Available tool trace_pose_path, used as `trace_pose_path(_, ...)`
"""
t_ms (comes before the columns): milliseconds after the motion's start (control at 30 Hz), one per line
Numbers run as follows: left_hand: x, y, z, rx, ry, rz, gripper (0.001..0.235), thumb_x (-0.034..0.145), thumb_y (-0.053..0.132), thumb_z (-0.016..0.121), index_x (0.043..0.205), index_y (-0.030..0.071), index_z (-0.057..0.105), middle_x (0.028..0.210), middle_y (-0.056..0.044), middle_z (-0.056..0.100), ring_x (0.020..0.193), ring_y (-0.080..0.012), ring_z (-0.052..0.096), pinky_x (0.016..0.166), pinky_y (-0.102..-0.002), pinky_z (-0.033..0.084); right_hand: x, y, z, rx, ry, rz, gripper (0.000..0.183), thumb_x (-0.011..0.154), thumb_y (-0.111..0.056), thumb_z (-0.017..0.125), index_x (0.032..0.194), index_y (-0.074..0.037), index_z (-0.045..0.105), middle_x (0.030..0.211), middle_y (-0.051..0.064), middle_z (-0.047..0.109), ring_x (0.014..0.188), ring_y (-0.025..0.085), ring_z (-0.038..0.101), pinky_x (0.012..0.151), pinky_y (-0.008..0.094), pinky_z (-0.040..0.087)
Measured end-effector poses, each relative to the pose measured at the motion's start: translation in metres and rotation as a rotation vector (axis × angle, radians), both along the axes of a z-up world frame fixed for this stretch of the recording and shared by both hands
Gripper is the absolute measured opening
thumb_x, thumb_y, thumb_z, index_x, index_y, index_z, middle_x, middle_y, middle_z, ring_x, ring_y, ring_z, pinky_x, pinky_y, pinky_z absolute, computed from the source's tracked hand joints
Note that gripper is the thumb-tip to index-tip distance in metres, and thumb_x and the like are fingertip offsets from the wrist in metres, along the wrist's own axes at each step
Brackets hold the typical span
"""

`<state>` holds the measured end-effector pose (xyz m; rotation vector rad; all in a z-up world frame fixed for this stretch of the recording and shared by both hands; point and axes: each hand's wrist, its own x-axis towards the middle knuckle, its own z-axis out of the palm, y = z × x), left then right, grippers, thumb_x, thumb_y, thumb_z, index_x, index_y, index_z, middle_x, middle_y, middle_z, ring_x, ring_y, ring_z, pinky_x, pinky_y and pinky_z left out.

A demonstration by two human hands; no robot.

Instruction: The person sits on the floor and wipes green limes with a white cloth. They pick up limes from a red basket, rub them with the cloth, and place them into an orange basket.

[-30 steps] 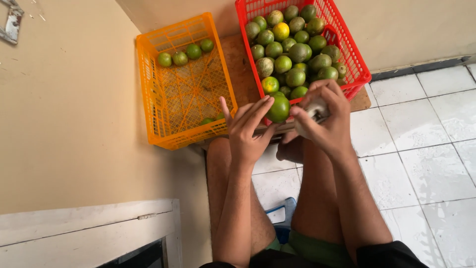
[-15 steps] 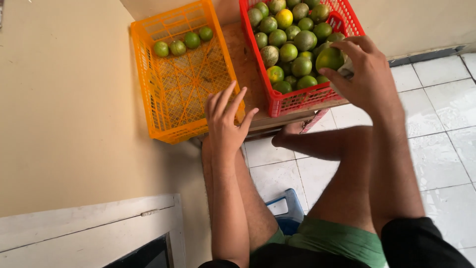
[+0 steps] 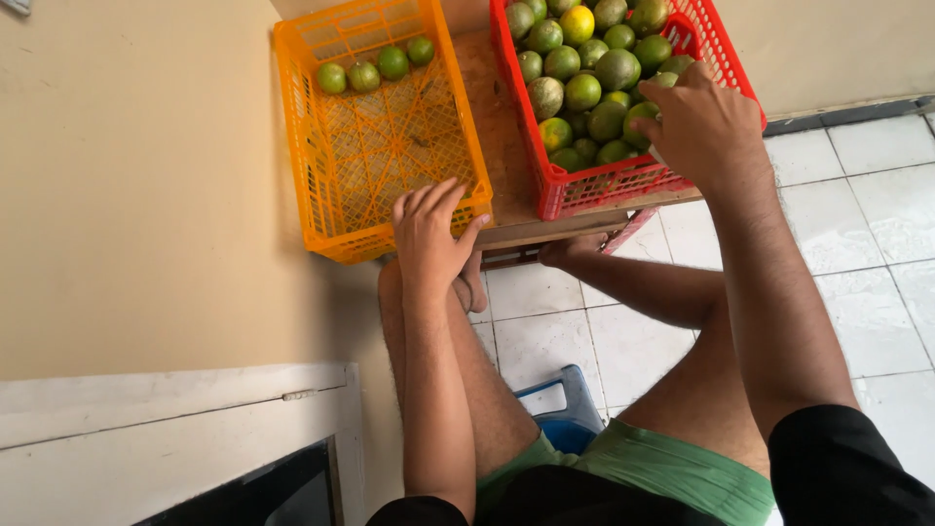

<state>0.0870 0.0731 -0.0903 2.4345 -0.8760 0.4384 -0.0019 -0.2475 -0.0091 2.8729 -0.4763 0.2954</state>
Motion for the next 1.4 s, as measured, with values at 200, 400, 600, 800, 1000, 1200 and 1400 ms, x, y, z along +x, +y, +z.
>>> trace_pose_path(200, -0.011, -0.002, 0.014, -0.049, -0.094, -0.006, 0.045, 0.085, 0.042, 0.078, 0.116, 0.009, 0.073, 0.116, -0.001, 0.075, 0.111, -0.0191, 0.065, 0.110, -0.040, 0.034, 0.005, 0.020, 0.039, 0.237, -0.674, 0.438, 0.029, 0.101, -0.005, 0.091, 0.124, 0.009, 0.080, 0.118, 0.026, 0.067, 0.083, 0.028, 0.069, 0.070, 0.036, 0.057)
trace_pose_path(400, -0.010, -0.004, 0.011, -0.026, -0.161, 0.009, 0.037, 0.086, 0.034, 0.079, 0.112, 0.009, 0.072, 0.113, 0.000, 0.075, 0.107, -0.0180, 0.064, 0.106, -0.039, 0.035, 0.039, 0.051, 0.020, 0.606, -0.359, 0.563, 0.048, 0.088, -0.008, 0.087, 0.129, 0.006, 0.068, 0.136, 0.030, 0.045, 0.095, 0.040, 0.070, 0.087, 0.050, 0.061)
trace_pose_path(600, -0.004, 0.002, 0.027, 0.017, 0.019, -0.074, 0.060, 0.081, 0.058, 0.077, 0.115, 0.009, 0.075, 0.112, -0.005, 0.077, 0.099, -0.0199, 0.069, 0.099, -0.037, 0.040, 0.023, 0.063, -0.001, 0.666, -0.316, 0.464, 0.034, 0.089, -0.006, 0.074, 0.122, -0.007, 0.068, 0.130, 0.017, 0.052, 0.095, 0.035, 0.065, 0.082, 0.046, 0.054)
trace_pose_path(800, 0.089, 0.013, 0.077, 0.162, 0.411, -0.005, 0.035, 0.099, 0.045, 0.058, 0.123, 0.022, 0.069, 0.130, 0.000, 0.070, 0.126, -0.0265, 0.057, 0.110, -0.060, 0.039, 0.028, 0.055, -0.002, 0.809, -0.337, 0.493, 0.051, 0.083, -0.006, 0.069, 0.133, -0.003, 0.063, 0.129, 0.024, 0.042, 0.113, 0.043, 0.055, 0.093, 0.050, 0.050)
trace_pose_path(1000, 0.284, 0.032, -0.019, 0.446, 0.044, 0.103, 0.046, 0.091, 0.013, 0.071, 0.135, 0.005, 0.061, 0.135, -0.010, 0.059, 0.125, -0.0351, 0.052, 0.103, -0.056, 0.042, 0.027, 0.053, -0.003, 0.793, -0.425, 0.575, 0.050, 0.079, 0.004, 0.067, 0.128, 0.000, 0.063, 0.115, 0.024, 0.054, 0.104, 0.039, 0.057, 0.085, 0.046, 0.051)
trace_pose_path(1200, 0.333, 0.022, -0.030, 0.696, 0.182, 0.256, 0.094, 0.074, -0.014, 0.078, 0.155, 0.009, 0.037, 0.163, -0.018, 0.032, 0.148, -0.0332, 0.031, 0.122, -0.050, 0.026, 0.029, 0.052, -0.003, 0.838, -0.477, 0.515, 0.054, 0.080, 0.011, 0.067, 0.132, 0.000, 0.062, 0.118, 0.022, 0.057, 0.091, 0.033, 0.059, 0.074, 0.040, 0.049)
trace_pose_path(1400, 0.347, 0.015, -0.057, 0.827, 0.072, 0.302, 0.102, 0.070, -0.009, 0.085, 0.157, 0.002, 0.032, 0.153, -0.024, 0.043, 0.129, -0.0370, 0.052, 0.109, -0.047, 0.045, 0.029, 0.051, -0.001, 0.829, -0.513, 0.503, 0.058, 0.074, 0.011, 0.079, 0.129, 0.004, 0.060, 0.111, 0.020, 0.063, 0.092, 0.034, 0.062, 0.079, 0.043, 0.051)
